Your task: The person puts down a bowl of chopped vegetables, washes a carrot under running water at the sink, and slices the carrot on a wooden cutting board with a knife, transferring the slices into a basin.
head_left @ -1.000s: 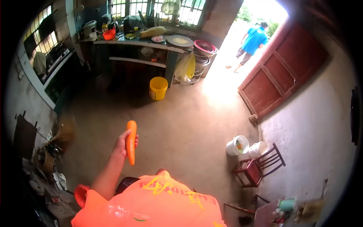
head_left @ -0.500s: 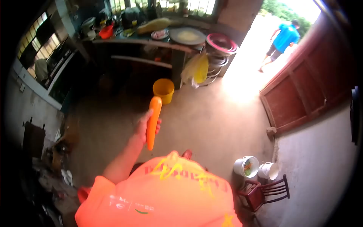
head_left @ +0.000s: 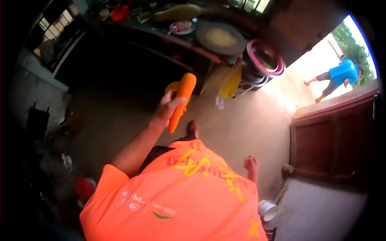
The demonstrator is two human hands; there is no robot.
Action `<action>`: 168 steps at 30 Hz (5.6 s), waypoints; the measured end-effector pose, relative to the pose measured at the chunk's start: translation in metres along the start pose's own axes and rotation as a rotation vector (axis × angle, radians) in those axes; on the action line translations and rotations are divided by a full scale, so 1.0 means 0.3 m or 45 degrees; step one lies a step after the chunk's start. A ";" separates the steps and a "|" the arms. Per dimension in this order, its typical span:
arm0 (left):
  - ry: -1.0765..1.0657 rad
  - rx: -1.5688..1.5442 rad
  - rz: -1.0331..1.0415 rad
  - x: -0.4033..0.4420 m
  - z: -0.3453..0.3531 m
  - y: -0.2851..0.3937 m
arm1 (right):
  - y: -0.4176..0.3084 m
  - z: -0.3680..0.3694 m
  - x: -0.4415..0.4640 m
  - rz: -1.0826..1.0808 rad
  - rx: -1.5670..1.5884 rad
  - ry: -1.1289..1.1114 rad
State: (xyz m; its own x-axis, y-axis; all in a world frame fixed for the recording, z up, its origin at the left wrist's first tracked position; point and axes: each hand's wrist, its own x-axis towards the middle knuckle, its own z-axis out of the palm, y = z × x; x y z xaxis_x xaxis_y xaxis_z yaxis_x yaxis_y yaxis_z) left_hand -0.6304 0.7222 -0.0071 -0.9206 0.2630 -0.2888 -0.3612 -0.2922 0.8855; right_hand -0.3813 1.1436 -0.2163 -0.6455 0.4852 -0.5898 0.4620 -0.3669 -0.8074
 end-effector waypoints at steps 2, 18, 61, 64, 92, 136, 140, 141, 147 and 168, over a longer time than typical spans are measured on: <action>0.014 0.013 0.043 0.181 0.041 0.032 | 0.056 -0.015 0.120 0.099 0.266 -0.317; 0.238 0.563 0.207 1.245 0.246 0.029 | -1.072 0.700 0.823 -0.468 -0.293 -0.286; 0.337 1.522 0.326 1.552 0.302 0.013 | -1.501 1.312 1.100 -1.028 -1.681 -0.831; 0.338 1.515 0.340 1.553 0.302 0.007 | -1.517 1.324 1.115 -1.030 -1.739 -0.870; 0.309 1.689 0.328 1.568 0.298 -0.019 | -1.383 1.486 1.193 -1.042 -1.981 -0.809; 0.166 1.514 0.466 1.854 0.432 -0.032 | -1.082 1.092 1.277 -1.061 -1.005 -0.455; 0.253 1.061 0.195 1.786 0.348 -0.087 | -1.221 1.173 1.172 -0.509 -0.967 -0.436; 0.352 1.088 0.251 1.764 0.324 -0.128 | -1.232 1.178 1.174 -0.458 -1.041 -0.514; 0.474 0.522 -0.208 1.622 0.350 -0.026 | -1.343 1.246 1.095 -0.522 -1.129 -0.758; 0.398 0.614 -0.182 1.603 0.335 -0.002 | -1.499 1.248 1.050 -0.600 -1.459 -0.831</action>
State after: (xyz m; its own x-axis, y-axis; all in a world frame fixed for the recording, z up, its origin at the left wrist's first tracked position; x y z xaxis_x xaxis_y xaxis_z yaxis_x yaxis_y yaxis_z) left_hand -1.0581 0.9413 -0.1099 -0.8942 -0.0357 -0.4463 -0.4442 0.1967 0.8741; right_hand -1.0203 1.1642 -0.0342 -0.8936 -0.1889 -0.4071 0.1540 0.7229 -0.6735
